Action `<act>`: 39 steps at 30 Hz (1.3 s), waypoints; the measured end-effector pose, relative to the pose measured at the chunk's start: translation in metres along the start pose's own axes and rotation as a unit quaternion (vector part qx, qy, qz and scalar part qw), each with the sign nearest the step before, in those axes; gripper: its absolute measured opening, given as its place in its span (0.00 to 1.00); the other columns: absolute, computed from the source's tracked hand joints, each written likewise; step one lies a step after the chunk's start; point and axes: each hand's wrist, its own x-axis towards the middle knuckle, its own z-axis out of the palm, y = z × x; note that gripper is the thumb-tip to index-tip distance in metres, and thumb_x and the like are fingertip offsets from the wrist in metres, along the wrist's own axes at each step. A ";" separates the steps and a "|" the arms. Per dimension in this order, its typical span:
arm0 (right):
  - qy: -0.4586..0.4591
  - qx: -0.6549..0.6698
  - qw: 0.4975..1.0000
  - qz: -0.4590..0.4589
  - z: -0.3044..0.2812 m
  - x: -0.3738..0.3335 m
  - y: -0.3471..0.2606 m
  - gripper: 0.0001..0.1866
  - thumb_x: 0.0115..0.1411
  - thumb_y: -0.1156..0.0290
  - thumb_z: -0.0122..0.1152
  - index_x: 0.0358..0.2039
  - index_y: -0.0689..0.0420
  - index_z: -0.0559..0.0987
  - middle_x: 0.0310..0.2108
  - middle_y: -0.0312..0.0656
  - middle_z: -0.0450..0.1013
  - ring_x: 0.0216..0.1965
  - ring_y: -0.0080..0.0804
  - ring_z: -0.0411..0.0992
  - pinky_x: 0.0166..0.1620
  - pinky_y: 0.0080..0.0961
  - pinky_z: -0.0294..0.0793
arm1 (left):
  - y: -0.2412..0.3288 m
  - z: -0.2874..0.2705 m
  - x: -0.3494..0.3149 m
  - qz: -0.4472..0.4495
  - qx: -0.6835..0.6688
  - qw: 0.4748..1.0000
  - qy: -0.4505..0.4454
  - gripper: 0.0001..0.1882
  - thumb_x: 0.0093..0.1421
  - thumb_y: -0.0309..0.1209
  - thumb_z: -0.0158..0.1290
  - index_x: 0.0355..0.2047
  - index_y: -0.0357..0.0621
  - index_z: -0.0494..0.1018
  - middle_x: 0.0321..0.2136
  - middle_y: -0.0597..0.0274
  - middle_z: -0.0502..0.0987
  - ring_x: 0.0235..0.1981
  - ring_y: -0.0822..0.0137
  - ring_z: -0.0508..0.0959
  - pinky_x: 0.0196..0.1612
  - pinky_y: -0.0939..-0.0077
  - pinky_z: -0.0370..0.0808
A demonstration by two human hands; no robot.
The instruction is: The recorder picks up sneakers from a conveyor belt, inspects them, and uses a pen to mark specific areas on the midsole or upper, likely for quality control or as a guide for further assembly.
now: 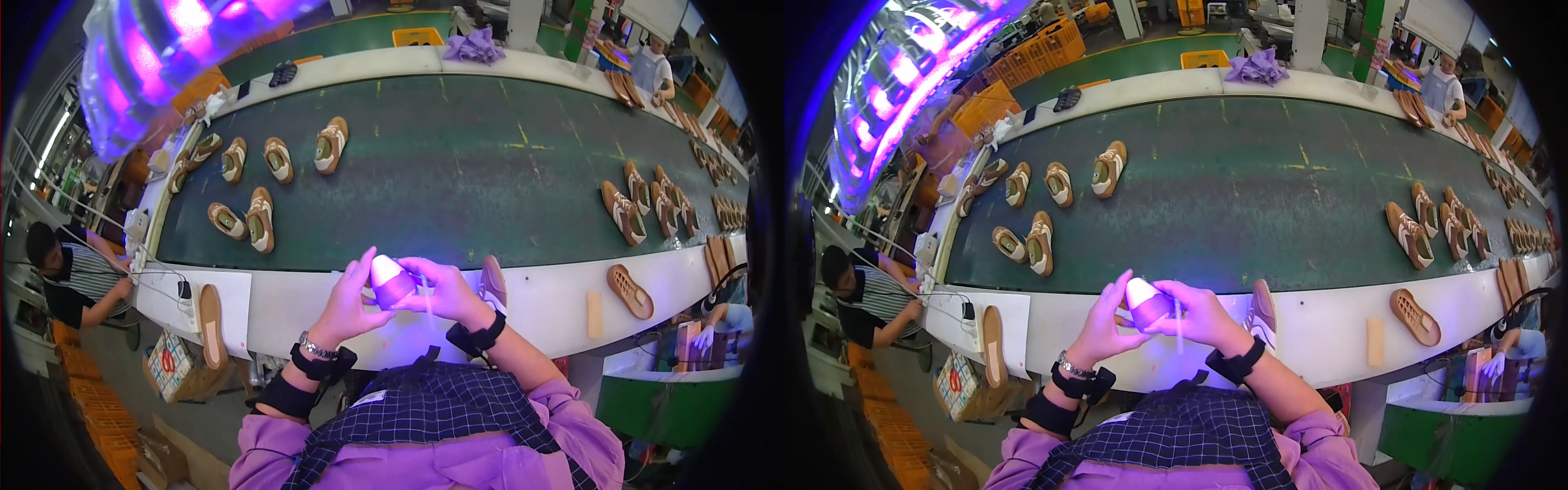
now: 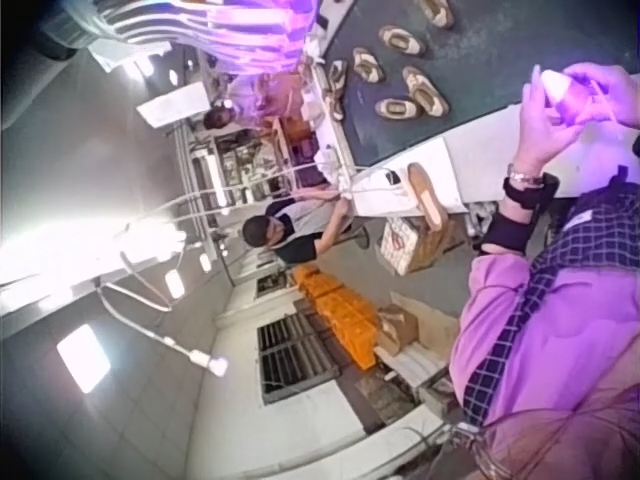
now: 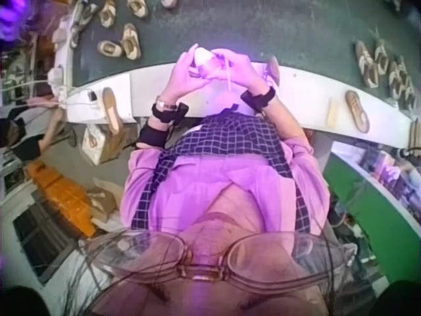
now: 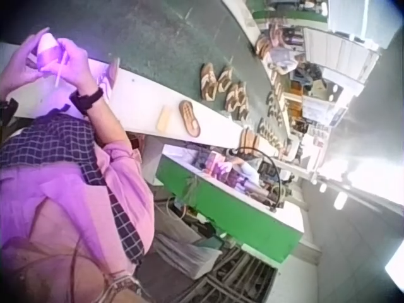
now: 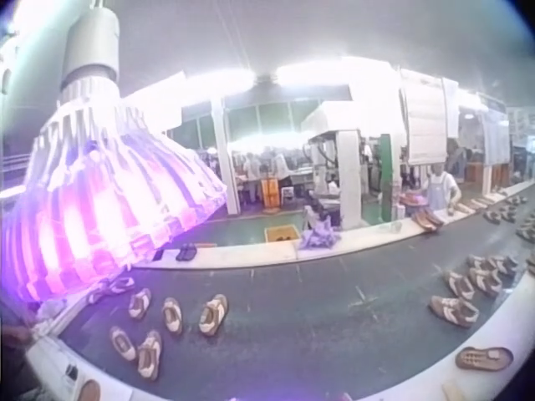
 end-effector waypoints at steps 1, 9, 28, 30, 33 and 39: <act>0.016 0.108 0.990 0.090 0.002 -0.007 0.008 0.37 0.44 0.63 0.71 0.52 0.66 0.67 0.45 0.51 0.72 0.46 0.36 0.73 0.50 0.30 0.71 | -0.007 0.000 -0.004 -0.025 -0.028 0.999 -0.014 0.45 0.38 0.30 0.66 0.58 0.40 0.59 0.38 0.56 0.67 0.37 0.67 0.72 0.37 0.77 0.79; 0.061 0.316 0.934 0.153 0.019 -0.013 0.004 0.23 0.63 0.61 0.51 0.53 0.62 0.66 0.50 0.45 0.69 0.54 0.32 0.65 0.57 0.28 0.62 | -0.039 0.041 -0.012 0.080 0.023 0.995 0.048 0.37 0.33 0.35 0.70 0.45 0.42 0.66 0.43 0.54 0.67 0.46 0.57 0.70 0.50 0.65 0.69; 0.078 0.346 0.923 0.150 -0.050 -0.010 -0.093 0.10 0.63 0.68 0.51 0.36 0.61 0.75 0.22 0.33 0.71 0.21 0.13 0.67 0.22 0.10 0.64 | 0.034 0.012 0.000 0.193 -0.024 0.980 0.031 0.32 0.35 0.27 0.66 0.46 0.39 0.73 0.40 0.55 0.75 0.40 0.58 0.76 0.45 0.68 0.73; 0.092 0.342 0.922 0.157 -0.050 -0.010 -0.099 0.10 0.64 0.67 0.48 0.36 0.60 0.75 0.22 0.32 0.70 0.20 0.12 0.65 0.21 0.10 0.64 | 0.040 0.008 0.002 0.214 -0.008 0.976 0.037 0.32 0.35 0.28 0.67 0.45 0.39 0.73 0.41 0.55 0.75 0.41 0.58 0.76 0.46 0.68 0.73; 0.093 0.285 0.945 0.132 -0.047 -0.009 -0.106 0.11 0.65 0.68 0.46 0.35 0.59 0.75 0.22 0.32 0.70 0.20 0.11 0.64 0.21 0.10 0.63 | 0.047 0.004 0.004 0.221 0.010 0.975 0.035 0.32 0.36 0.28 0.67 0.46 0.39 0.73 0.41 0.56 0.76 0.41 0.59 0.75 0.46 0.68 0.73; 0.113 0.192 0.970 0.093 -0.047 -0.005 -0.109 0.10 0.64 0.69 0.45 0.33 0.60 0.74 0.22 0.32 0.70 0.22 0.13 0.66 0.26 0.13 0.65 | 0.050 0.005 0.003 0.220 -0.001 0.975 0.039 0.32 0.35 0.27 0.67 0.46 0.40 0.73 0.40 0.57 0.76 0.41 0.58 0.76 0.45 0.68 0.73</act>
